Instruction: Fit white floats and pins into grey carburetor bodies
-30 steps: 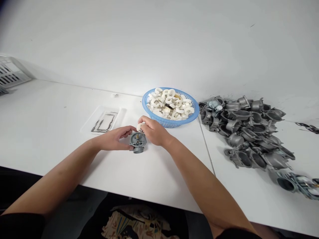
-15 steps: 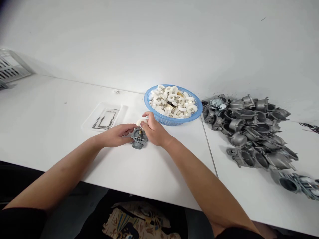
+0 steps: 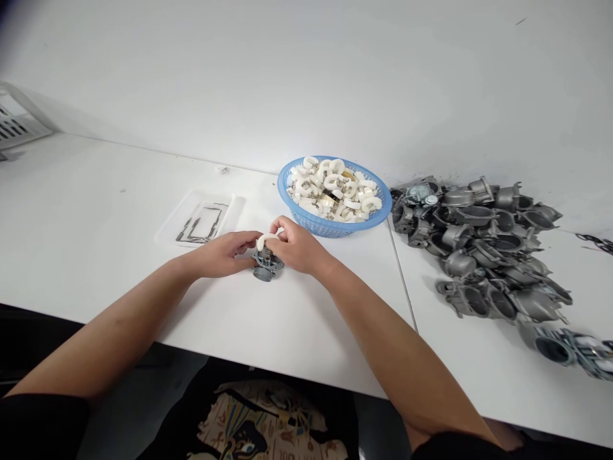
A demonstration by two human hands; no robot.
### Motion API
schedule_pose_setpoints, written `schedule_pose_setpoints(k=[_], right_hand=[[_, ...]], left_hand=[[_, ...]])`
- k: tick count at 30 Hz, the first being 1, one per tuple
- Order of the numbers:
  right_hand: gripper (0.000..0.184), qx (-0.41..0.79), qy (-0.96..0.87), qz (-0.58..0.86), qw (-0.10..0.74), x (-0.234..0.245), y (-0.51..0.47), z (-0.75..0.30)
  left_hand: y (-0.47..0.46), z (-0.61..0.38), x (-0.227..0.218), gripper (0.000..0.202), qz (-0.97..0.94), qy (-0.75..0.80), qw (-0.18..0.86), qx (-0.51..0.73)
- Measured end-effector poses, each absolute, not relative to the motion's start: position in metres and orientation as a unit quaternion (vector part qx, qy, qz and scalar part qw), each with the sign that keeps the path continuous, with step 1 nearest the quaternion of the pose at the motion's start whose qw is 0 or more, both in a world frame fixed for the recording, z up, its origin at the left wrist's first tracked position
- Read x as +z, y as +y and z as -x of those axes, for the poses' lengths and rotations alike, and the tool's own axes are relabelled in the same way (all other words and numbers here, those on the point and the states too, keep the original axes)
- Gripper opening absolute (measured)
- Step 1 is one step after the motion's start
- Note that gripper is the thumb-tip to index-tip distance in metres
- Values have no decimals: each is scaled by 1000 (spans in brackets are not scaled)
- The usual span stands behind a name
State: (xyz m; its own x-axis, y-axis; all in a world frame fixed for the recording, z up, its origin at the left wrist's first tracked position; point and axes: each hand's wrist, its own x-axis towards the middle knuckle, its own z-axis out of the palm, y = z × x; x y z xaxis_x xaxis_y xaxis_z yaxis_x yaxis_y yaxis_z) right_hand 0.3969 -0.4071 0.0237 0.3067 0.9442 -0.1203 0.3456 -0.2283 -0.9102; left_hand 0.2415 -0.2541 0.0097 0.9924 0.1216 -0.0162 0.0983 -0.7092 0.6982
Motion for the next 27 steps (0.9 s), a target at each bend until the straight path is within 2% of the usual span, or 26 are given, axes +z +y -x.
schedule_pose_setpoints(k=[7,15,23,27], right_hand=[[15,376,-518,649,410,27,-407,-399],[5,362,-502,663,421,19,-405,-400],[18,349,-500,660,438,25,-405,-403],[35,359,-501,641,458,21,-404,-405]], left_hand=[[-256,-241,12,20,-921,76,382,8],[-256,-240,14,33,-924,106,367,-17],[-256,-240,13,30,-928,98,358,-18],[-255,-240,12,36,-932,100,349,-16]])
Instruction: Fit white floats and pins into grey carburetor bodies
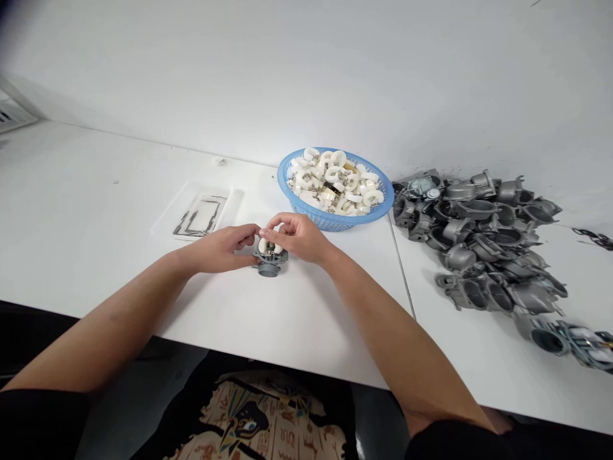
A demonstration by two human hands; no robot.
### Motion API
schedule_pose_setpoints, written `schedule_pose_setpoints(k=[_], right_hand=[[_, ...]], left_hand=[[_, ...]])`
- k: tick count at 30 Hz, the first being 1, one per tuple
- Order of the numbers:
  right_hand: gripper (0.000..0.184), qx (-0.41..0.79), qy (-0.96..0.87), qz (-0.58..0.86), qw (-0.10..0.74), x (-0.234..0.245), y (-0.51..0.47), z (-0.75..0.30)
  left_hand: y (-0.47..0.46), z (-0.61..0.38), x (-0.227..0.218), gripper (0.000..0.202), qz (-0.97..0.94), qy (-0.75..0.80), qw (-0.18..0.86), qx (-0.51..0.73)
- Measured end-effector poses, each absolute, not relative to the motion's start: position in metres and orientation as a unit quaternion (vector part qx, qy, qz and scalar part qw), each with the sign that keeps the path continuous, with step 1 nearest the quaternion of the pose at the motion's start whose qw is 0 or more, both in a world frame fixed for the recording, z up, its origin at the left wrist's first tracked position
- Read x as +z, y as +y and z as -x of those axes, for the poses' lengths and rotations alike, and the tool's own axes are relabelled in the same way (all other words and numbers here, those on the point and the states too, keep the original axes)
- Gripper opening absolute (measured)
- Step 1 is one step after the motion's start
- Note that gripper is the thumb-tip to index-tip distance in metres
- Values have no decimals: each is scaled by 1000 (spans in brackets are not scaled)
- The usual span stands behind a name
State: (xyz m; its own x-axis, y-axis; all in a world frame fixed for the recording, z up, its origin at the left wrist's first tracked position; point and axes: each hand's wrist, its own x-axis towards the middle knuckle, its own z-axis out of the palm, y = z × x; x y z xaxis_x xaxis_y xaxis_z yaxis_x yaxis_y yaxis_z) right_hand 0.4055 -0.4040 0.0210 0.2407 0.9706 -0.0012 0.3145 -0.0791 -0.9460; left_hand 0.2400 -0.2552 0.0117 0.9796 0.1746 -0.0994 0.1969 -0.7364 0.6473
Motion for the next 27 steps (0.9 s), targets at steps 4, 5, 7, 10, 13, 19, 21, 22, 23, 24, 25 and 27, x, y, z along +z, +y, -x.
schedule_pose_setpoints(k=[4,5,7,10,13,19,21,22,23,24,25,27], right_hand=[[39,258,-518,673,461,14,-405,-408],[38,236,-526,679,454,12,-405,-409],[38,244,-540,671,445,8,-406,-414],[42,322,-548,638,435,3,-407,-423],[45,366,-548,625,419,0,-412,-430],[52,345,-557,646,391,10,-428,-430],[47,347,-554,647,393,13,-430,-429],[45,358,-555,639,395,14,-430,-430],[44,373,-557,627,397,13,-430,-430],[43,390,-560,613,398,12,-429,-431],[42,405,-560,601,401,10,-428,-433],[42,429,-554,583,411,6,-426,-435]], left_hand=[[-255,-240,11,39,-935,104,339,-13],[-255,-240,11,38,-936,103,337,-12],[-256,-240,12,35,-936,103,335,-13],[-256,-240,13,34,-935,107,339,-17],[-255,-240,12,37,-932,109,344,-13],[-256,-240,10,38,-926,114,360,-13],[-255,-240,10,38,-924,116,363,-16],[-255,-241,9,39,-924,116,363,-15],[-255,-241,9,40,-925,114,363,-14],[-254,-241,8,41,-925,113,363,-12],[-254,-241,8,41,-925,112,362,-11],[-254,-241,7,40,-925,114,364,-10]])
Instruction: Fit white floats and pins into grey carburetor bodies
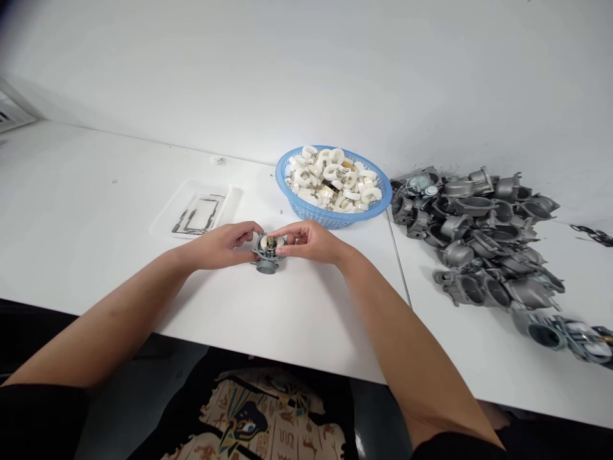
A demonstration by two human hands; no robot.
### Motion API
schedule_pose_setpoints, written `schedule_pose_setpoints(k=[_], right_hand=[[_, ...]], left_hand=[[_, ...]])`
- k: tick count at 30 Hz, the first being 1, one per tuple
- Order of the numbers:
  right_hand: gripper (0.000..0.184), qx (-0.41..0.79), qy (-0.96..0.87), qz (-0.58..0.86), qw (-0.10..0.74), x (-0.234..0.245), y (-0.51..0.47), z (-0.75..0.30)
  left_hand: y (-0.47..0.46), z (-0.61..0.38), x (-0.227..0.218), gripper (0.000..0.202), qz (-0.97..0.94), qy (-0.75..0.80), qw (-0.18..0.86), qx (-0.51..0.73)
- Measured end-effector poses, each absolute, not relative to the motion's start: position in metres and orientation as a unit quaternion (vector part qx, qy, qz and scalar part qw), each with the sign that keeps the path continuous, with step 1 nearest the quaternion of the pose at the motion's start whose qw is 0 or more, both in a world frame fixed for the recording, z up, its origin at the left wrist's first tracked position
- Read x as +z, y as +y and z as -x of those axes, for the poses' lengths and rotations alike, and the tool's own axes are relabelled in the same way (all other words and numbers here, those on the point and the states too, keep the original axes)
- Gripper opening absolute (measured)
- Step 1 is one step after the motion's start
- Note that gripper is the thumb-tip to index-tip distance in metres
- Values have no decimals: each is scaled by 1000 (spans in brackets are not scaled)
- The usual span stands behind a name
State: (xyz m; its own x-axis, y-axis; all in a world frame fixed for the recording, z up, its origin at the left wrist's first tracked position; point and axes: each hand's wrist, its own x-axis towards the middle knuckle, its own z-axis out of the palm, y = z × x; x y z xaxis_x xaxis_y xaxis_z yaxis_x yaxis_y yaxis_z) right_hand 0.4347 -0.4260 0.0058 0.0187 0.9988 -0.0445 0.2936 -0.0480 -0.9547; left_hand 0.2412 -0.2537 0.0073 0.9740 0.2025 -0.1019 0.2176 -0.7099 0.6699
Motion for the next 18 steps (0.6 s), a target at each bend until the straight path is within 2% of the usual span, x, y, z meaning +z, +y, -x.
schedule_pose_setpoints(k=[4,9,18], right_hand=[[52,448,-517,575,449,-1,-425,-436],[41,441,-493,583,471,-3,-424,-437],[46,486,-452,565,490,-3,-422,-436]], left_hand=[[-255,-242,9,40,-921,131,367,-10],[-258,-242,13,38,-922,145,360,0],[-258,-243,11,38,-919,147,366,-1]])
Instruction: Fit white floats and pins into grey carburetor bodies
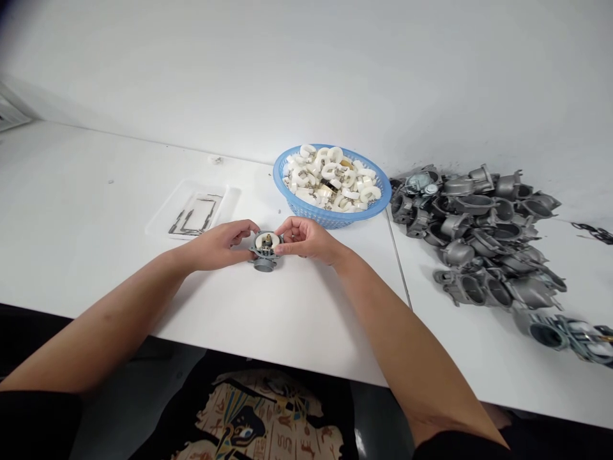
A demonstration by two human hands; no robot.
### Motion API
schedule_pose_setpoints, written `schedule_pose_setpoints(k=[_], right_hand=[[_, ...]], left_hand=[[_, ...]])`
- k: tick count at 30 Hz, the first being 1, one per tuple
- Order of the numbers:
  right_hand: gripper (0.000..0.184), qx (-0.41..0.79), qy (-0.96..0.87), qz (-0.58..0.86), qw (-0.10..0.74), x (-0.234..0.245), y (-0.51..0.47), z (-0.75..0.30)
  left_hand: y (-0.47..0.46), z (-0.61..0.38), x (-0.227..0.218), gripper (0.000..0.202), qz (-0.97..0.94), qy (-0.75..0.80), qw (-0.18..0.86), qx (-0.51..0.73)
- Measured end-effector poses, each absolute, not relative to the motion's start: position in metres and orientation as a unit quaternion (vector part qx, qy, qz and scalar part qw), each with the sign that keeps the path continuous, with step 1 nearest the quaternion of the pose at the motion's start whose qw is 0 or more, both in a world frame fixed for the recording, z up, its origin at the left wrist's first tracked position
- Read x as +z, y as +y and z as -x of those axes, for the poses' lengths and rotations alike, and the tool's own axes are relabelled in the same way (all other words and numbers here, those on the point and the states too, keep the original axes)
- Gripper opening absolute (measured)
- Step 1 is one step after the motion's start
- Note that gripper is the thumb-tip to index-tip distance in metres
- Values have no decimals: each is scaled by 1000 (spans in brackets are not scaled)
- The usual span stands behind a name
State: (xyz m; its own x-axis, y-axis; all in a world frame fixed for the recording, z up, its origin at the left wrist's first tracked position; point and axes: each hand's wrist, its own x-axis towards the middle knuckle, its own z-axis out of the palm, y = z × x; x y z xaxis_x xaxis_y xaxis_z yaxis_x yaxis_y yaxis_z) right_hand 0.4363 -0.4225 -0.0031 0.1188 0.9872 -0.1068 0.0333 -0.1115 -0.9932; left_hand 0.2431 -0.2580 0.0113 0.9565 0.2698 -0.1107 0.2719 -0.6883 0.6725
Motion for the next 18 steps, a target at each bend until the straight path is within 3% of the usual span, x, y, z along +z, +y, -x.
schedule_pose_setpoints(k=[12,16,18], right_hand=[[53,462,-450,541,539,-9,-420,-439],[64,449,-481,559,504,-8,-422,-439],[59,444,-495,564,489,-10,-422,-437]], left_hand=[[-259,-242,12,43,-926,158,342,3],[-258,-242,10,42,-931,145,336,6],[-257,-241,10,43,-929,133,344,9]])
